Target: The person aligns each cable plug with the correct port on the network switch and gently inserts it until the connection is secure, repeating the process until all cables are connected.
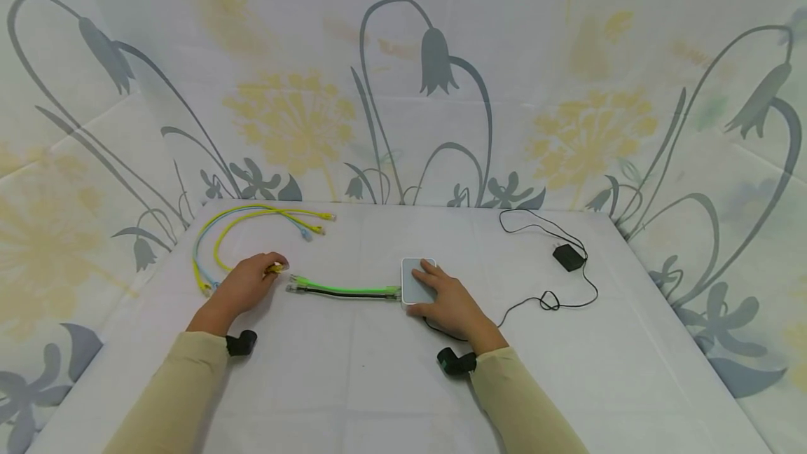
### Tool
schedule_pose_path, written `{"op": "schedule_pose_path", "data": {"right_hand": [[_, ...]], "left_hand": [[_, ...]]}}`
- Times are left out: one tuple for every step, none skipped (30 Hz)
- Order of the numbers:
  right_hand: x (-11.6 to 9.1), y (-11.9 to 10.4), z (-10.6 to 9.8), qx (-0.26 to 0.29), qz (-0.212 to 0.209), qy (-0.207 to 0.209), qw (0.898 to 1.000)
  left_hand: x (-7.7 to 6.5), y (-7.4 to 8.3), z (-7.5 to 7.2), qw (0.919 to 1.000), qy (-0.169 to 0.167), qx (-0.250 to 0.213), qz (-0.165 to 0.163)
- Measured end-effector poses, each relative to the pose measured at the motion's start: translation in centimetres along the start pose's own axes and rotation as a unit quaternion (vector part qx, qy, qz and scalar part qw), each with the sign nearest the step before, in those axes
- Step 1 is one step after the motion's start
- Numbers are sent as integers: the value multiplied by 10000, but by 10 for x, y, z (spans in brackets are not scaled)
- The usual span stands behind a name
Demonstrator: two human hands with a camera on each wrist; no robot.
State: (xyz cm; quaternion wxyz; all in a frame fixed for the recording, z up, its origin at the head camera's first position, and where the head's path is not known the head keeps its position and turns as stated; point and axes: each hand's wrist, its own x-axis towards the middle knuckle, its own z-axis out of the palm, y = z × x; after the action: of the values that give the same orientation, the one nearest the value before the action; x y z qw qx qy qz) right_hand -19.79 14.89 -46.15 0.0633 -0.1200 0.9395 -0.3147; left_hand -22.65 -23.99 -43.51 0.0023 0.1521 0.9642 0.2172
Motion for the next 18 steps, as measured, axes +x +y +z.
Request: {"op": "schedule_pose_path", "data": {"right_hand": [[0, 0, 0, 4, -2, -1, 10000], [0, -1, 0, 10, -6, 0, 10000], [0, -1, 0, 13, -11, 4, 10000], [0, 0, 0, 19, -10, 8, 10000], [0, 0, 0, 22, -3, 5, 10000], [0, 0, 0, 31, 0, 5, 10000], [0, 0, 0, 33, -3, 7, 10000], [0, 1, 1, 39, 4, 4, 10000], [0, 1, 1, 40, 8, 4, 10000], [-1, 1, 1, 39, 17, 0, 10000], [0, 1, 1, 38, 13, 2, 10000], [0, 1, 1, 40, 6, 6, 10000], [0, 2, 2, 34, -1, 9, 10000], [0, 2, 2, 31, 1, 4, 10000], [0, 2, 1, 28, -5, 6, 10000], [1, 2, 1, 36, -10, 8, 10000], [1, 2, 1, 46, -14, 5, 10000], [1, 1, 1, 52, -19, 2, 10000]], "left_hand": [[0, 1, 0, 10000, 38, -10, -9], [0, 1, 0, 10000, 74, -14, -10], [0, 2, 0, 9999, 97, -31, -10], [1, 4, 0, 9999, 128, -44, -9], [1, 5, 0, 9999, 147, -73, 2], [1, 6, 1, 9998, 161, -87, 4], [1, 7, 1, 9998, 180, -102, 8], [1, 8, 2, 9997, 191, -132, 8], [2, 9, 2, 9997, 185, -161, 2], [2, 10, 3, 9996, 202, -173, 7], [3, 11, 3, 9996, 219, -187, 18], [4, 11, 4, 9995, 237, -187, 25], [5, 12, 5, 9994, 267, -188, 66], [6, 13, 6, 9993, 305, -178, 119], [7, 14, 7, 9991, 346, -154, 177], [8, 14, 8, 9989, 394, -132, 229], [9, 15, 8, 9987, 416, -122, 254], [9, 17, 8, 9986, 434, -110, 288]]}}
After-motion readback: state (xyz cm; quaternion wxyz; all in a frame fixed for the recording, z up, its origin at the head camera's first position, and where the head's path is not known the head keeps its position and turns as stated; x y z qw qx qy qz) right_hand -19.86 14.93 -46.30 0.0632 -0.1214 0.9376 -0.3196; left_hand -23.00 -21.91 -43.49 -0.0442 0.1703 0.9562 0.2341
